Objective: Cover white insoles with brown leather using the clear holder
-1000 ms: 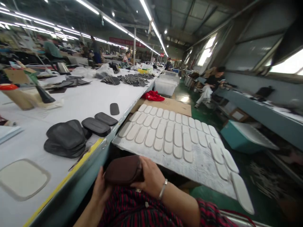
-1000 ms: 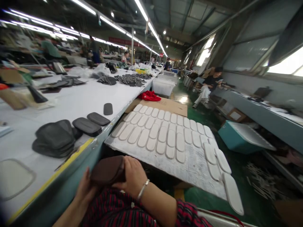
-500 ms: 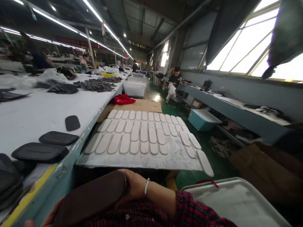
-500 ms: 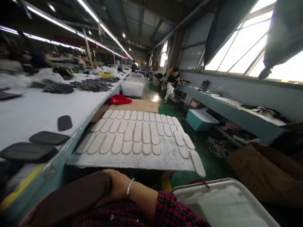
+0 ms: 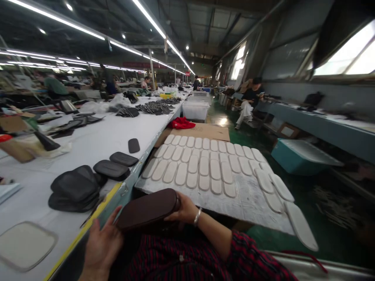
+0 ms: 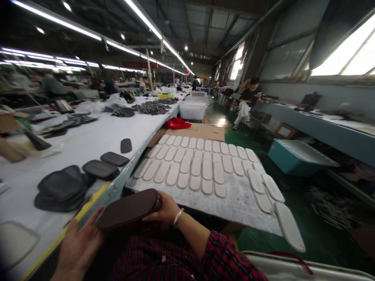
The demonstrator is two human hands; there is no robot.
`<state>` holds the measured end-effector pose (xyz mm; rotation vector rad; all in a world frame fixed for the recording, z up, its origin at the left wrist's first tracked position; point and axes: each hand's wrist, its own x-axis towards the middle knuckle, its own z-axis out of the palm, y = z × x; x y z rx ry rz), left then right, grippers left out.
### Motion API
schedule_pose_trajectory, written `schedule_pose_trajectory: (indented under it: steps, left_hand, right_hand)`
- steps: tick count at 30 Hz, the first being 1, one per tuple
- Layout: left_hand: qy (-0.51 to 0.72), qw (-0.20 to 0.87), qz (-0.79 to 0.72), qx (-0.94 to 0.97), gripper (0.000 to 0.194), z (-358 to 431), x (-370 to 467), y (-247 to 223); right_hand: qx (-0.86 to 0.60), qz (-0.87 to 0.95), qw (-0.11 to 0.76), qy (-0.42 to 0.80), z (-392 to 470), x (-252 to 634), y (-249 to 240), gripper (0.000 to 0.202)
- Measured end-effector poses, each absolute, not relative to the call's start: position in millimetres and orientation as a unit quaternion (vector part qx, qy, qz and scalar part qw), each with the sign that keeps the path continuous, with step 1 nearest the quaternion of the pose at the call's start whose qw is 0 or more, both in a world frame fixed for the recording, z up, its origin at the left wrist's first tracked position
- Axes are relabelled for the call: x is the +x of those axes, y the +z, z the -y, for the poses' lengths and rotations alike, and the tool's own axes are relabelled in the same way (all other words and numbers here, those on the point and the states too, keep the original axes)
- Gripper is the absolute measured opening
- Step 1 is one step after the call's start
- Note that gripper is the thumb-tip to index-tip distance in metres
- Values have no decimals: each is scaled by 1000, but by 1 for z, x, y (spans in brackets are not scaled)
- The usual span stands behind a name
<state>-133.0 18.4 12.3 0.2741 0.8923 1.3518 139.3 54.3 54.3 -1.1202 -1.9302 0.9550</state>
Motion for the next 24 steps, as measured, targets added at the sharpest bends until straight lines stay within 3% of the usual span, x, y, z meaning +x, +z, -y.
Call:
schedule_pose_trajectory:
  steps: [4, 8, 10, 14, 19, 22, 24]
  left_hand:
    - [615, 671, -409, 61, 50, -32, -130, -16]
    - [616, 647, -449, -14, 61, -23, -135, -53]
    - [630, 663, -404, -8, 66, -10, -135, -55]
    - [636, 698, -329, 29, 55, 5, -129, -33]
    - [646, 644, -409, -19, 60, -33, -136, -13]
    - [691, 585, -424, -28, 70, -49, -159, 5]
    - [742, 546, -388, -10, 77, -45, -177, 30]
  right_hand:
    - [-437, 786, 346, 266, -42, 105, 56, 84]
    - [-387, 867, 254, 185, -37, 53, 75, 83]
    - [-387, 862, 259, 201, -39, 51, 84, 76]
    - [-434, 800, 305, 282, -55, 77, 91, 63]
    - [-524, 758, 211, 327, -97, 55, 100, 66]
    - [-455, 816, 173, 312, -108, 20, 113, 75]
    - [-374, 843, 221, 318, -104, 13, 123, 78]
